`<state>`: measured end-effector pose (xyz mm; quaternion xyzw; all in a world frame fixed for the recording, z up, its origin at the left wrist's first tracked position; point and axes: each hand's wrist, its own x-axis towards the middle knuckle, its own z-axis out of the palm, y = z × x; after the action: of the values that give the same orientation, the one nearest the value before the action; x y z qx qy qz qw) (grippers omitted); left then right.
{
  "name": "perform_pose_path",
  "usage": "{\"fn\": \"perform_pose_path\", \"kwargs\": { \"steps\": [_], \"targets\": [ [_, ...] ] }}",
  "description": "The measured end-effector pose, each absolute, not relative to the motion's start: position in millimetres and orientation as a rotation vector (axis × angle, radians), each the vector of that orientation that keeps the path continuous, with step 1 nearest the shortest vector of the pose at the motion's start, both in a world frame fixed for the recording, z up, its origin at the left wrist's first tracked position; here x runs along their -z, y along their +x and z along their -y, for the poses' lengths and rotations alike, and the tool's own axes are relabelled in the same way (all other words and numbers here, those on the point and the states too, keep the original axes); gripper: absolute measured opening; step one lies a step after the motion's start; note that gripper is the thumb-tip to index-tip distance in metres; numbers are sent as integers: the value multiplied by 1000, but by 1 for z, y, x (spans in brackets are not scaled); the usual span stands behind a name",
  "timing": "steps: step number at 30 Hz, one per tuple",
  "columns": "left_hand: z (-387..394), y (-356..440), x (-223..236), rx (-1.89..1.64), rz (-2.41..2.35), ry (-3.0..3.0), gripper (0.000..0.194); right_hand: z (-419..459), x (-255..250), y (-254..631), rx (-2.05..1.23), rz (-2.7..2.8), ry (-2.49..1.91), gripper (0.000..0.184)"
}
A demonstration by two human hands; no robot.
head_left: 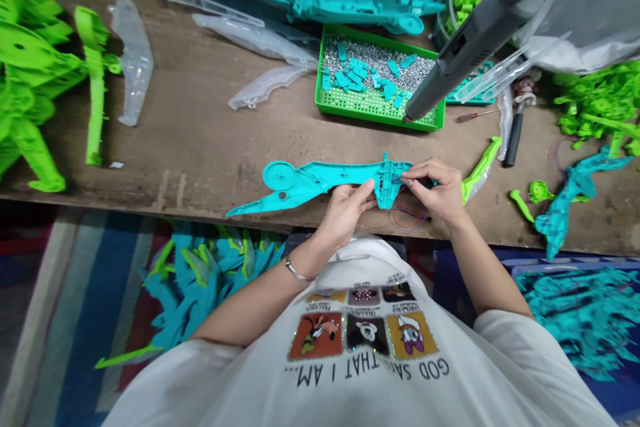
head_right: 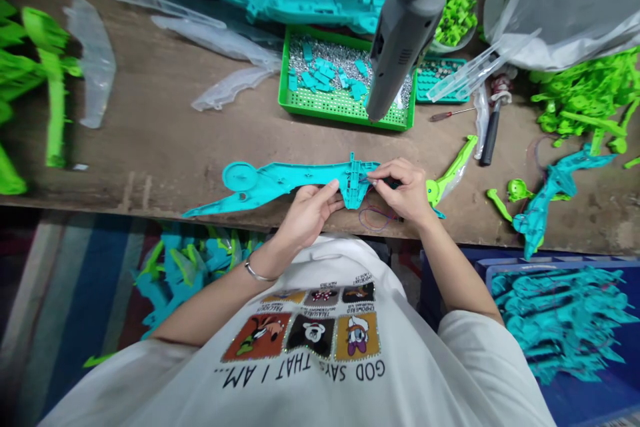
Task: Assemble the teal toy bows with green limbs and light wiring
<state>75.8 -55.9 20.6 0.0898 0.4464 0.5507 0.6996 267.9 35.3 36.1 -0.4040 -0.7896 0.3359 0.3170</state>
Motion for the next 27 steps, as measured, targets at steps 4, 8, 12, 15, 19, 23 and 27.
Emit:
{"fn": "perform_pose_path", "kwargs": {
  "steps": [4, 8, 12, 15, 19, 23, 27],
  "targets": [
    [56, 77, -20, -1237, -997, 174, 40, -36, -34, 268, -898, 2118, -1069, 6],
    [56, 77, -20, -1244, -1009, 158, 39, -38, -34, 272, -924, 2062, -1073, 6],
    [56, 77, -22, -1246, -1003, 141, 38, -38, -37, 273, -940, 2048, -1066, 8],
    [56, 77, -24, -1264, -989, 116, 38, -38, -36, 275, -935, 2038, -1090, 9],
    [55, 75, -24, -1242, -955, 81, 38, -39, -33, 278, -935, 2034, -1107, 9],
    [55, 76, -22, -1243, -948, 80, 35, -39, -31, 278, -932, 2053, -1094, 10],
    [56, 78, -20, -1252, -962, 123, 36, -38, -33, 274, -899, 2103, -1027, 12]
  ]
}}
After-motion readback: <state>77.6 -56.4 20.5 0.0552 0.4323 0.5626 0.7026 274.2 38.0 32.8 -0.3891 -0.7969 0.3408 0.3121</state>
